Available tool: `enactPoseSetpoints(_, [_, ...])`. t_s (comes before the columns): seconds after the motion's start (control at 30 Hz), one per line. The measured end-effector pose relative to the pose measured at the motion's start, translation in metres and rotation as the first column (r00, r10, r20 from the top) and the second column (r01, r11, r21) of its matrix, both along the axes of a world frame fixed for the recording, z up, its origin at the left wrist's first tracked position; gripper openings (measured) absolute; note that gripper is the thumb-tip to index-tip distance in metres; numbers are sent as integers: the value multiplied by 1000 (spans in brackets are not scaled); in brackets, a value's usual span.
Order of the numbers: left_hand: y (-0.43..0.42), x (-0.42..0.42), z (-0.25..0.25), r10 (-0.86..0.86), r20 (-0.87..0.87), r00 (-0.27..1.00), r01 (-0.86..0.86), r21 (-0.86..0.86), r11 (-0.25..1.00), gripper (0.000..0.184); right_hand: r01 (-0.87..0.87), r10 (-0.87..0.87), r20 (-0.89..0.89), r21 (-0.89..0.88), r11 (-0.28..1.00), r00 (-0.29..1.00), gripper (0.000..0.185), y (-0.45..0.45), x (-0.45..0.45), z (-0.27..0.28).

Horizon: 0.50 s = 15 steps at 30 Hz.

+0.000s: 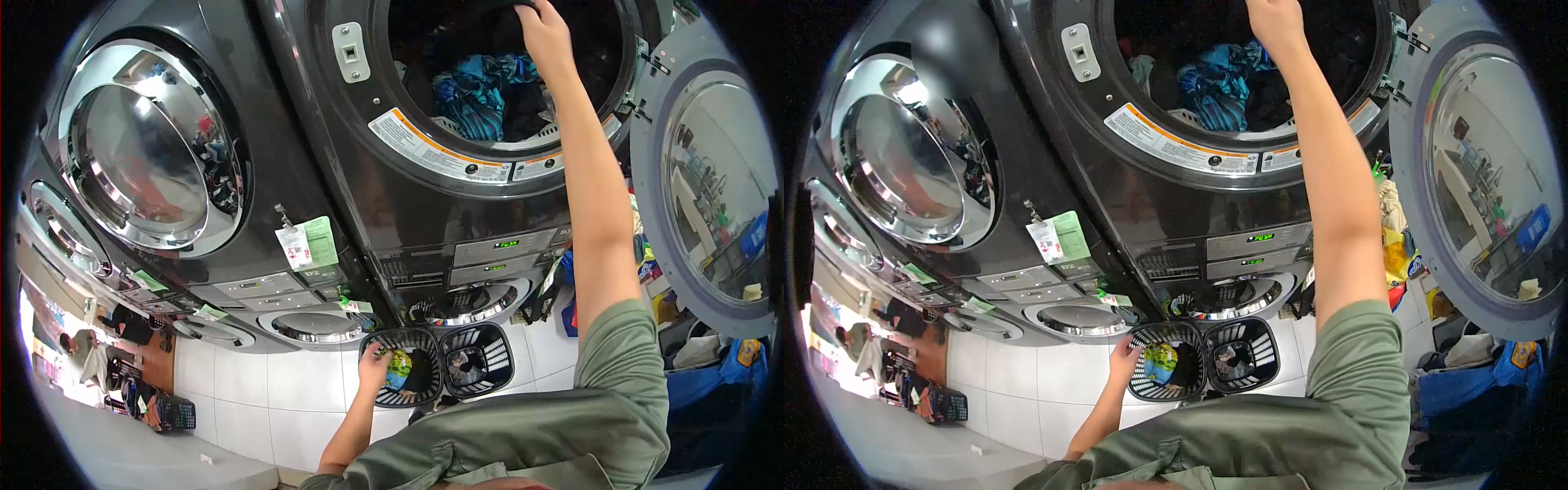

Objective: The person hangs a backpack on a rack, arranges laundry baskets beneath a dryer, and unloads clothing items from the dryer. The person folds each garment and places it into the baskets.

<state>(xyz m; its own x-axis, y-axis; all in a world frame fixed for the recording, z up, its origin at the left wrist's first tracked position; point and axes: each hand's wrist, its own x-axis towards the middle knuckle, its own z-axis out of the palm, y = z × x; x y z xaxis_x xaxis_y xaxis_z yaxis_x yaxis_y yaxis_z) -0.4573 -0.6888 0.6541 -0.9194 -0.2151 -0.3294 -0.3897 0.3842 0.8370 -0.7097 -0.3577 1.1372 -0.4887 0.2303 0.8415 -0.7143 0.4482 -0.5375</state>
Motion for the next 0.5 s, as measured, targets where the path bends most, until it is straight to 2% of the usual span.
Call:
enactPoseSetpoints(0.03, [13,-9,11,-38,-308,951,92,162,982,40,-24,22,23,114,993,999,19,-11,34,-18])
enactPoseSetpoints(0.07, [35,-17,58,1,-380,925,180,440,880,38,-51,40,50,229,972,998,17,-22,67,-38])
enactPoseSetpoints(0.1, [49,-22,96,-19,-456,890,300,552,778,46,-43,72,-63,378,925,995,15,-44,103,-63])
enactPoseSetpoints(0.13, [60,-25,130,27,-557,830,368,584,724,61,-314,187,310,436,843,932,13,-55,136,-83])
enactPoseSetpoints(0.17, [68,-30,164,71,-702,709,392,475,787,74,-632,398,594,253,732,699,11,-69,166,-95])
enactPoseSetpoints(0.2, [75,-22,211,79,-799,596,336,337,880,84,-765,551,675,31,643,491,11,-79,175,-126])
enactPoseSetpoints(0.27, [72,-22,216,-104,-841,532,299,71,952,75,-796,529,813,-145,588,243,11,-90,193,-158])
enactPoseSetpoints(0.3, [65,-23,218,-311,-715,626,371,-77,925,61,-800,528,820,-159,579,219,11,-91,194,-173])
enactPoseSetpoints(0.33, [59,-22,211,-426,-530,733,460,-73,885,50,-802,547,788,-118,585,283,12,-91,194,-188])
enactPoseSetpoints(0.37, [57,-22,207,-426,-614,665,448,-128,885,48,-805,567,752,-83,587,335,15,-91,197,-202])
enactPoseSetpoints(0.4, [56,-20,204,-419,-687,594,419,-181,890,47,-823,573,766,-104,559,293,15,-94,204,-215])
enactPoseSetpoints(0.43, [64,-13,204,-190,-728,658,363,86,928,44,-842,597,742,-83,533,305,17,-102,210,-227])
enactPoseSetpoints(0.47, [57,-4,204,-209,-663,719,473,246,846,42,-873,634,712,-63,484,300,20,-113,216,-235])
enactPoseSetpoints(0.5, [42,1,178,-372,-549,749,538,176,824,35,-840,542,753,26,542,373,22,-119,222,-238])
